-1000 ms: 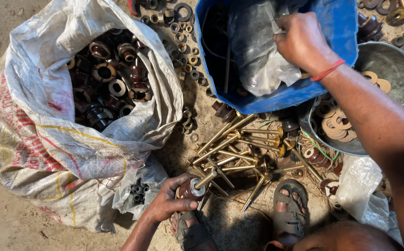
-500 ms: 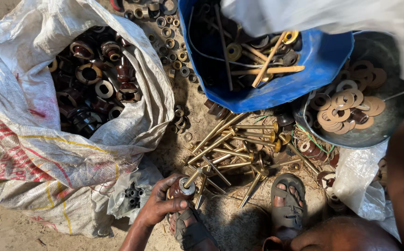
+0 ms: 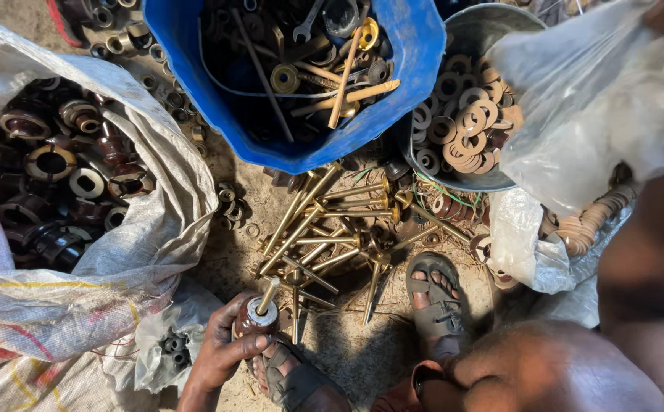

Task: The person sits on the ground among piles of brass bolts, washers and brown insulator fittings. They pick up bolts, fit washers and insulator components onto them, and place finished assemblies and sorted parts into bags and a blue tub.

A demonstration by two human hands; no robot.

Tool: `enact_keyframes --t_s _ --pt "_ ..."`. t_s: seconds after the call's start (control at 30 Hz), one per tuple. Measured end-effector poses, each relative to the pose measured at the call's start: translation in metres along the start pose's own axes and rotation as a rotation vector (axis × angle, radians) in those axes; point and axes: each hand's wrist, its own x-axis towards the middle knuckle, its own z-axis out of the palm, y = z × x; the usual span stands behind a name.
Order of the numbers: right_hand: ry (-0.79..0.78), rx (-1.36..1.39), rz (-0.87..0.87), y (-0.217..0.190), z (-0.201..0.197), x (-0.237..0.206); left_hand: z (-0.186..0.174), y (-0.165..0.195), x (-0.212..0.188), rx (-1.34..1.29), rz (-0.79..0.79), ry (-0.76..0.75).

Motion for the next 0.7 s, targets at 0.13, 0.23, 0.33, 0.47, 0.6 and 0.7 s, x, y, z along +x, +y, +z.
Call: enact_keyframes --t_s 0.13,0.23,0.33,0.47,0.6,0.7 --pt "-0.053 -0.341 0.065 0.009 0.008 -0.033 0.011 0.009 0.008 0.137 0.017 0.006" --pt "-0.257 -0.693 0.132 0.031 0.011 -0.044 0.017 0.016 0.015 0.218 0.062 0.016" --pt "-0.687 -1.172 0.144 0.052 0.003 -0.032 0.022 0.022 0.016 0.201 0.064 0.002" --pt "-0.314 -0.705 -0.161 0.039 0.034 -0.005 0.020 0.031 0.014 0.171 0.095 -0.022" --pt "-0.513 -0.718 -0.424 0.016 0.136 0.070 0.012 0.039 0.011 0.151 0.089 -0.010" --pt "-0.733 -1.112 -0.273 0.056 0.235 0.136 0.005 0.041 0.008 0.082 0.103 -0.006"
